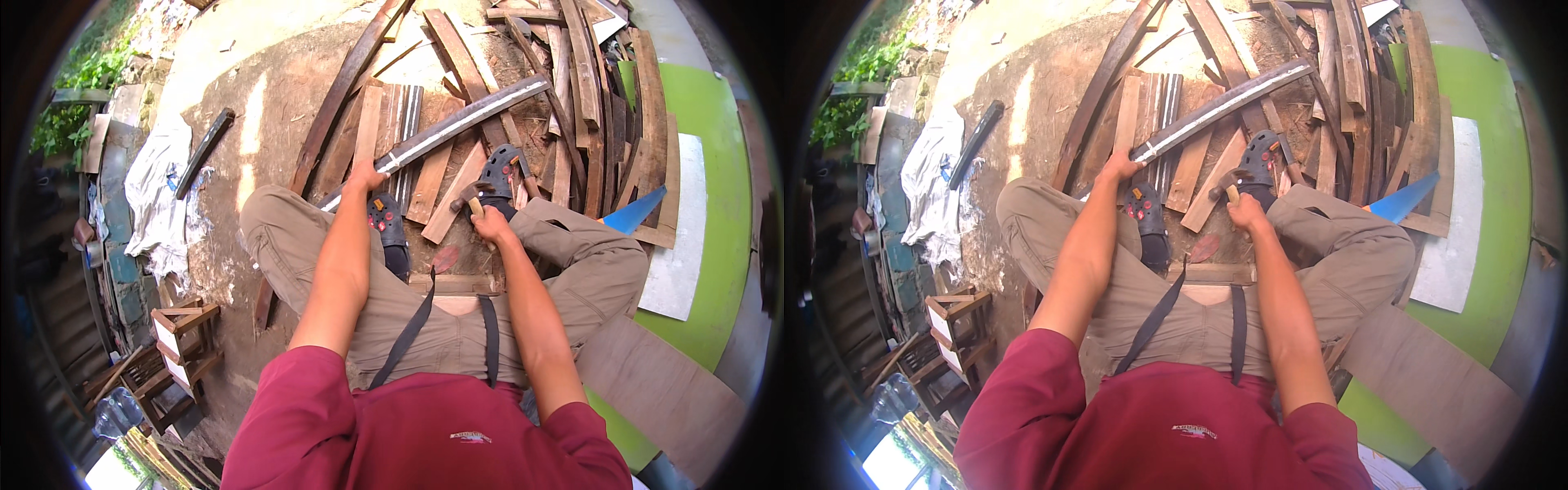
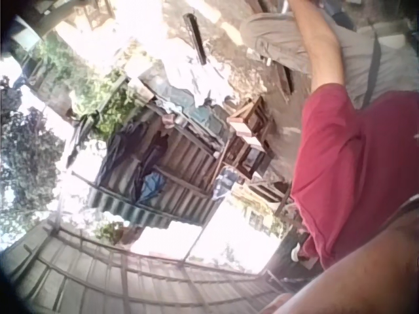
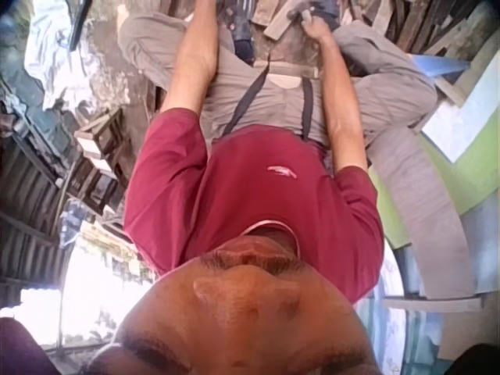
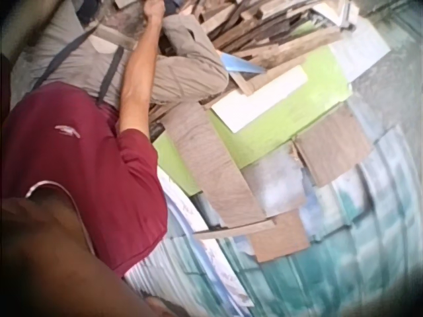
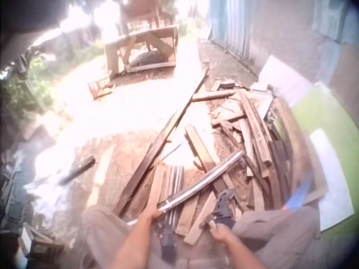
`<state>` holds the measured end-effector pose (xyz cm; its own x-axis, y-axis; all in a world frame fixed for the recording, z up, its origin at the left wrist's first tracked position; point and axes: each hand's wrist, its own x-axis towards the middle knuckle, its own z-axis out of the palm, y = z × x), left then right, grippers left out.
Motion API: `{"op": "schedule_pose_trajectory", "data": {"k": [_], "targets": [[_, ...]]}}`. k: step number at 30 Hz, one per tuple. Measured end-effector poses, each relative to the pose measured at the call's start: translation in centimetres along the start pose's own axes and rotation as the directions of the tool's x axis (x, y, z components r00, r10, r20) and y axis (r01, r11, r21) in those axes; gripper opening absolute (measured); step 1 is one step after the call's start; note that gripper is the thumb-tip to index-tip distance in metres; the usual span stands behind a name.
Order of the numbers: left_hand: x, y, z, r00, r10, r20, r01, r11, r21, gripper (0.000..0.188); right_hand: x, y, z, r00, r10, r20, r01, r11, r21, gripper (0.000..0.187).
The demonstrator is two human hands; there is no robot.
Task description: The person sits on the ground and uses a hammer to repeatedly strike a long metal bar resting on wooden planks. They adjust the bar's position several times and continue hammering along its length.
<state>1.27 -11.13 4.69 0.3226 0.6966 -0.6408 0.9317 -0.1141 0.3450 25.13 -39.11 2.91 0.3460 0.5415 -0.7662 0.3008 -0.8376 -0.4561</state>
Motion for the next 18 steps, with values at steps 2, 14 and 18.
{"op": "schedule_pose_trajectory", "data": {"k": [2, 14, 18], "targets": [[-0.6, 0.8, -0.1, 0.999, -0.008, 0.043, 0.007, 1.000, 0.026, 0.064, 0.5, 0.2, 0.2, 1.000, -0.001, -0.011, 0.001, 1.000, 0.004, 0.048], [-9.8, 11.6, -11.2, 0.902, 0.419, -0.103, -0.430, 0.849, -0.309, 0.060, -5.3, -6.1, -2.6, 0.959, -0.145, -0.245, 0.171, 0.981, 0.092, 0.045], [-14.6, 13.4, -13.7, 0.815, 0.472, -0.336, -0.576, 0.724, -0.380, 0.055, -11.4, -9.4, -3.0, 0.684, -0.371, -0.628, 0.553, 0.826, 0.114, 0.043]]}}
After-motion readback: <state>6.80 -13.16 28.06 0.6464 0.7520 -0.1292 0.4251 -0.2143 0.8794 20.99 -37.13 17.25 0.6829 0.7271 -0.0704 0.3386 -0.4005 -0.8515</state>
